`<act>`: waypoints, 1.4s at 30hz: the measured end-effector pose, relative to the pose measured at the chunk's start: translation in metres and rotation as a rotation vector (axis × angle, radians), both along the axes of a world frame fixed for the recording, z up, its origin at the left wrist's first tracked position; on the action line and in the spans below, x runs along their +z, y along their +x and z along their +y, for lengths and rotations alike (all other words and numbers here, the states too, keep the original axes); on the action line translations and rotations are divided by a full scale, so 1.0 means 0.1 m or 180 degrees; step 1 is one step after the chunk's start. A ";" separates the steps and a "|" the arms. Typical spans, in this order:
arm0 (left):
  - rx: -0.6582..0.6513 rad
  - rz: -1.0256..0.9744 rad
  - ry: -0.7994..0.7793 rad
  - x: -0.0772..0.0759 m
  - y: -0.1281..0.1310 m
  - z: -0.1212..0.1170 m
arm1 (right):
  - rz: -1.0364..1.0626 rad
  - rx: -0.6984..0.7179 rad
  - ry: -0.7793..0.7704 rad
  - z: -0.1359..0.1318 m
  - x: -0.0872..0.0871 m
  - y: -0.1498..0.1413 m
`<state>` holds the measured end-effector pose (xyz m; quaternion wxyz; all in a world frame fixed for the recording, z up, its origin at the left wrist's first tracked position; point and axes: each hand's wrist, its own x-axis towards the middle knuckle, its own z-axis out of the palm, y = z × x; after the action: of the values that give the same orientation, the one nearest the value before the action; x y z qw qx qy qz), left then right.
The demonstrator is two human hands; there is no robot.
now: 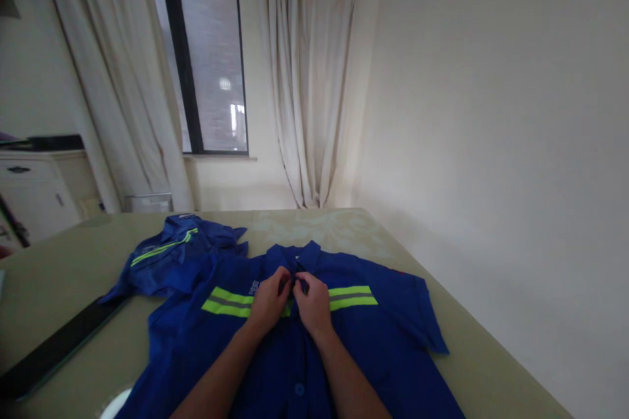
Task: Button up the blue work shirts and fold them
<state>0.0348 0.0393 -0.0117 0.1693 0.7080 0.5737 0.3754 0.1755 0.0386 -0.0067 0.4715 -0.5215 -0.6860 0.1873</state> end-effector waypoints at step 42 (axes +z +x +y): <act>-0.0186 -0.0311 0.0136 0.01 -0.07 0.03 | -0.0102 0.0067 -0.0310 0.13 -0.03 0.09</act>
<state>0.0282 0.0421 -0.0109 0.1928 0.7088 0.5356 0.4166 0.1844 0.0519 -0.0093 0.4325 -0.5395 -0.6890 0.2170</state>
